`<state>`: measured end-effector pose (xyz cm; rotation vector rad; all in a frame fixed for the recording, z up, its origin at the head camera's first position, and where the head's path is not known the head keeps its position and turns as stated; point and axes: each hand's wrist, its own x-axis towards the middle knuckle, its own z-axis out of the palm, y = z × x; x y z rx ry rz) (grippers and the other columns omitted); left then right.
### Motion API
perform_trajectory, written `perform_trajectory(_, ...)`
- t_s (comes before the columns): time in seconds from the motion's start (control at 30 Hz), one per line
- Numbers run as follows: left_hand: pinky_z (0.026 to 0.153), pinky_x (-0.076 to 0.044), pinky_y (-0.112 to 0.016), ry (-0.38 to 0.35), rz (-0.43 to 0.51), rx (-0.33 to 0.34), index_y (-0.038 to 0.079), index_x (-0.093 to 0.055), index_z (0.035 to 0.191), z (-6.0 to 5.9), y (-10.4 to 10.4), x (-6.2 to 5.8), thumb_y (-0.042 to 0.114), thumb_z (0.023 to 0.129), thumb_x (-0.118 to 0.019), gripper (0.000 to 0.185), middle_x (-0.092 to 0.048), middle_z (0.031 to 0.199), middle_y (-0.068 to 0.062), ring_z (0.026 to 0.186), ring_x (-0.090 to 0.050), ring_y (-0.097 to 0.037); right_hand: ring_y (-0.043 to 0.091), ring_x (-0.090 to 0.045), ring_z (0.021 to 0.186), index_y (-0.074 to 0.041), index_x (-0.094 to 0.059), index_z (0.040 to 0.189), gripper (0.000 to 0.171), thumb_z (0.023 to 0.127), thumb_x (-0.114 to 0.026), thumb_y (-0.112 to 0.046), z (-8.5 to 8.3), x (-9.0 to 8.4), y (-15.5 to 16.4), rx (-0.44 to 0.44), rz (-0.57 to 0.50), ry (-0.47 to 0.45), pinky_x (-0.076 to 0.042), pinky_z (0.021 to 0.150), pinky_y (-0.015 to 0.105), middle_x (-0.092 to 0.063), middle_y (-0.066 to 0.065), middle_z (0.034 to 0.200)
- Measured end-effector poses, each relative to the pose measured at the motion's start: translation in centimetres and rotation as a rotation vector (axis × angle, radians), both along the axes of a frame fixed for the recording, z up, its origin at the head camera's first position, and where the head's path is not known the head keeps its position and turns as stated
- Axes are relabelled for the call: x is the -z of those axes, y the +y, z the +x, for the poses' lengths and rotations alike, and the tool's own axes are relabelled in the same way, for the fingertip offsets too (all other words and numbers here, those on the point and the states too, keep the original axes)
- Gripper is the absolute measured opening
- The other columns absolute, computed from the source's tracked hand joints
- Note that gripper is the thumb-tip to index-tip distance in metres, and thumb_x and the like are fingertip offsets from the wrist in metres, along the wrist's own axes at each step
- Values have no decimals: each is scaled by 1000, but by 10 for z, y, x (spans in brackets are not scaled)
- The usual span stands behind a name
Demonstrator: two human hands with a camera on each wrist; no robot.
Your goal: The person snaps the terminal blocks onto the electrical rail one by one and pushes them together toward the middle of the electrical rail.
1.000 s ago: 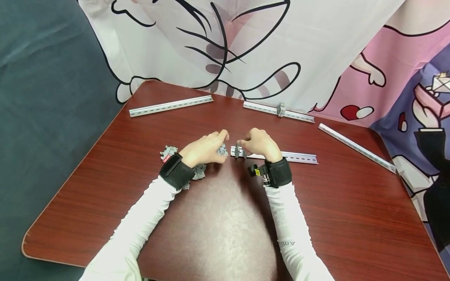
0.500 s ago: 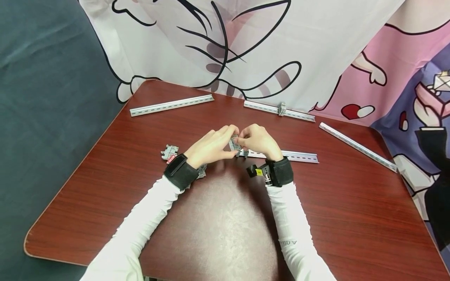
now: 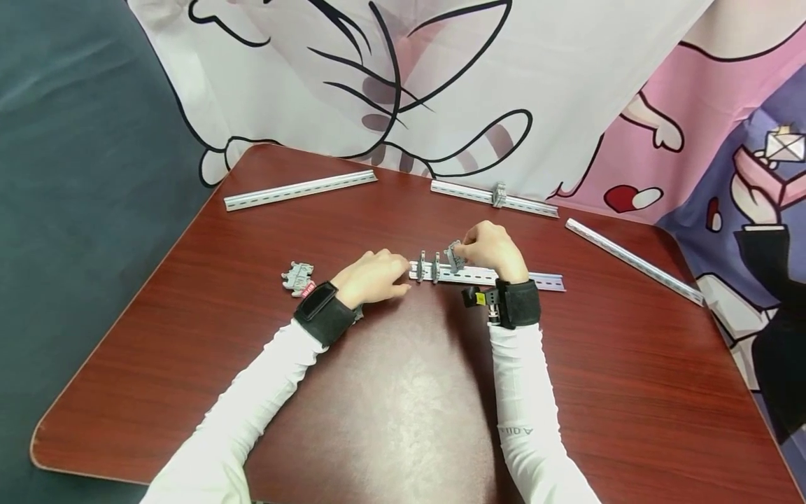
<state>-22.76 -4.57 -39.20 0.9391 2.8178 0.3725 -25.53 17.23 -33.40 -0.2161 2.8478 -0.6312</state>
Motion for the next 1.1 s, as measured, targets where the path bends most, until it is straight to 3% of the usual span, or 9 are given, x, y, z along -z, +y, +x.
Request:
perform_trajectory(0.1, 80, -40, -40, -28, -19, 0, 9, -64, 108, 2, 2, 2, 27, 91, -59, 25, -67, 107, -5, 103, -55, -29, 12, -47, 55, -6, -68, 65, 26, 85, -63, -20, -3, 3, 6, 29, 62, -31, -34, 52, 26, -55, -4, 53)
perform_trajectory(0.2, 85, -42, -43, -46, -44, 3, 10, -63, 116, 4, 4, 4, 27, 92, -58, 30, -66, 119, -6, 110, -55, -31, 20, -59, 65, -4, -73, 75, 24, 86, -64, -22, -6, 7, 10, 45, 107, -82, -40, 57, 28, -62, -1, 57)
perform_trajectory(0.3, 95, -41, -49, -65, -66, 4, 10, -60, 128, 5, 5, 5, 28, 93, -58, 39, -60, 134, -8, 120, -52, -33, 26, -67, 77, -2, -75, 87, 23, 87, -64, -22, -9, 13, 13, 51, 119, -122, -45, 62, 30, -67, 1, 64)
perform_trajectory(0.4, 101, -38, -52, -87, -80, 5, 12, -53, 138, 5, 6, 5, 28, 94, -57, 47, -50, 146, -9, 128, -47, -33, 26, -67, 79, -2, -76, 89, 24, 87, -63, -23, -11, 17, 15, 55, 127, -135, -47, 66, 32, -68, 2, 64)
perform_trajectory(0.6, 101, -38, -51, -86, -97, 13, 13, -52, 140, 5, 9, 6, 29, 95, -56, 48, -49, 147, -7, 128, -46, -32, 22, -65, 75, -4, -76, 80, 23, 86, -64, -23, -15, 21, 17, 59, 144, -143, -48, 70, 34, -67, 1, 60)
perform_trajectory(0.83, 95, -40, -50, -61, -91, 27, 11, -58, 132, 6, 11, 9, 29, 94, -58, 42, -61, 131, -6, 121, -49, -33, 17, -57, 69, -6, -74, 73, 24, 84, -66, -25, -14, 23, 10, 66, 162, -138, -45, 67, 31, -61, -4, 55)
perform_trajectory(1.1, 94, -41, -50, -53, -90, 31, 10, -59, 126, 7, 12, 11, 29, 94, -59, 38, -62, 129, -5, 120, -49, -32, 16, -53, 64, -11, -69, 61, 27, 83, -67, -26, -13, 25, 2, 64, 180, -113, -43, 63, 31, -58, -5, 53)
